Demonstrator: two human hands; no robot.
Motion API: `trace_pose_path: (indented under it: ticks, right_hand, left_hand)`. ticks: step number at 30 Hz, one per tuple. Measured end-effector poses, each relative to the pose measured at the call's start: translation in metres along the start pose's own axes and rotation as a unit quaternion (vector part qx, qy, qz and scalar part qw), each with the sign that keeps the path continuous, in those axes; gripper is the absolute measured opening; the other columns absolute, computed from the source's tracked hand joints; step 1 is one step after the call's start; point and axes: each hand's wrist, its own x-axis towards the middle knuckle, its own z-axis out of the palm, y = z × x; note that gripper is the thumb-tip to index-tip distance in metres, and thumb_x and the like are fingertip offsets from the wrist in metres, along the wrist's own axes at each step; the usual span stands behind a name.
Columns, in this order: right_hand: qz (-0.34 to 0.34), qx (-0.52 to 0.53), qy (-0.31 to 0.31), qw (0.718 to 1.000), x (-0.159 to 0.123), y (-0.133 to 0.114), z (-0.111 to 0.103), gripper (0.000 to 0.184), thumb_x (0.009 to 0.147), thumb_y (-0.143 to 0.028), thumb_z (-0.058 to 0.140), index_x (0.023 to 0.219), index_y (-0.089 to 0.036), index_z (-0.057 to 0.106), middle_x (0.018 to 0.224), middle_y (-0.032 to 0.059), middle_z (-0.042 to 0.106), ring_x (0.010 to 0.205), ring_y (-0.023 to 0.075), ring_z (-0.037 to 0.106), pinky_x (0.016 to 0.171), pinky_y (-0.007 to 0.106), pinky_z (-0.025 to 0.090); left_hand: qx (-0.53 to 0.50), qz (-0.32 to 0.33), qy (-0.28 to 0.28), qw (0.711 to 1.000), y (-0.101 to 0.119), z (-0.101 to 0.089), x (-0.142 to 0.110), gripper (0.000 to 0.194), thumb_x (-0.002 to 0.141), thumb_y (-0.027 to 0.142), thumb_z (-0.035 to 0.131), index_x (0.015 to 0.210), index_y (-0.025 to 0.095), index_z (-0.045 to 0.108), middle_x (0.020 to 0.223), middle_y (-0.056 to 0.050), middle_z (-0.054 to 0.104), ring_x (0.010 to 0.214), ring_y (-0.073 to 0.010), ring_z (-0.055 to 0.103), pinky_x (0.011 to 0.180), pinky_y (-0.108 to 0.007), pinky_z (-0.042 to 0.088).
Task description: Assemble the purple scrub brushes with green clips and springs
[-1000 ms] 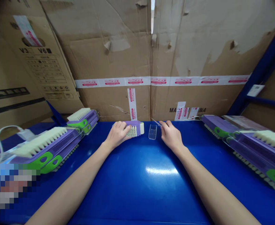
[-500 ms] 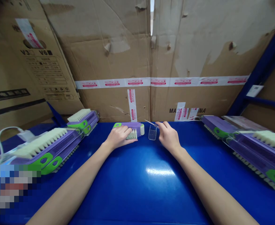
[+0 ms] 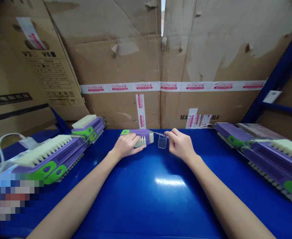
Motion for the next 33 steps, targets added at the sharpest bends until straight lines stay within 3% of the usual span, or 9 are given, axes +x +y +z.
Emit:
trace_pose_path:
  ticks: [6,15,19,24,27,33]
  right_hand:
    - [0.000,0.035,-0.009,0.999,0.004,0.002,-0.007,0.030,0.082,-0.012,0.041,0.091,-0.016,0.069,0.080,0.0048,0.062,0.066,0.0125,0.057,0.058,0.022,0.039]
    - [0.003,-0.027,-0.020,0.999,0.007,-0.004,-0.014,0.030,0.080,-0.013,0.042,0.091,-0.017,0.070,0.082,0.0037,0.063,0.065,0.0123,0.057,0.054,0.023,0.034]
    - [-0.002,-0.042,-0.024,0.999,0.008,-0.008,-0.015,0.030,0.079,-0.013,0.042,0.090,-0.017,0.070,0.082,0.0038,0.063,0.065,0.0121,0.056,0.054,0.023,0.033]
    - [0.007,-0.062,-0.025,0.998,0.009,-0.012,-0.014,0.029,0.080,-0.016,0.043,0.091,-0.018,0.070,0.082,0.0034,0.063,0.064,0.0114,0.055,0.053,0.023,0.032]
    - [0.013,-0.073,-0.028,0.997,0.008,-0.014,-0.012,0.029,0.081,-0.017,0.043,0.091,-0.020,0.070,0.083,0.0029,0.063,0.064,0.0111,0.054,0.052,0.024,0.030]
    - [0.026,-0.100,-0.055,0.993,0.007,-0.019,-0.009,0.030,0.084,-0.022,0.042,0.095,-0.022,0.070,0.086,0.0028,0.062,0.061,0.0107,0.053,0.050,0.025,0.027]
  left_hand:
    - [0.010,0.001,0.005,1.000,0.001,0.000,0.000,0.043,0.089,0.053,0.041,0.074,0.017,0.059,0.067,-0.004,0.058,0.060,-0.0162,0.056,0.051,-0.029,0.029]
    - [-0.004,-0.010,0.005,1.000,0.006,-0.001,0.002,0.042,0.087,0.052,0.044,0.082,0.015,0.062,0.075,-0.008,0.057,0.071,-0.0200,0.055,0.059,-0.030,0.036]
    - [-0.023,-0.004,-0.023,0.999,0.011,0.000,0.004,0.044,0.086,0.052,0.045,0.100,0.014,0.061,0.096,-0.014,0.059,0.088,-0.0257,0.054,0.076,-0.038,0.041]
    - [-0.034,-0.010,-0.072,0.997,0.017,0.004,0.006,0.057,0.086,0.052,0.046,0.125,0.012,0.049,0.126,-0.018,0.051,0.116,-0.0312,0.046,0.099,-0.045,0.033]
    - [-0.045,-0.016,-0.096,0.994,0.018,0.005,0.007,0.064,0.086,0.052,0.046,0.133,0.011,0.042,0.132,-0.019,0.048,0.120,-0.0318,0.044,0.100,-0.045,0.032]
    - [-0.075,-0.043,-0.097,0.991,0.020,0.003,0.010,0.064,0.085,0.052,0.048,0.135,0.013,0.040,0.129,-0.018,0.052,0.117,-0.0306,0.048,0.098,-0.045,0.034]
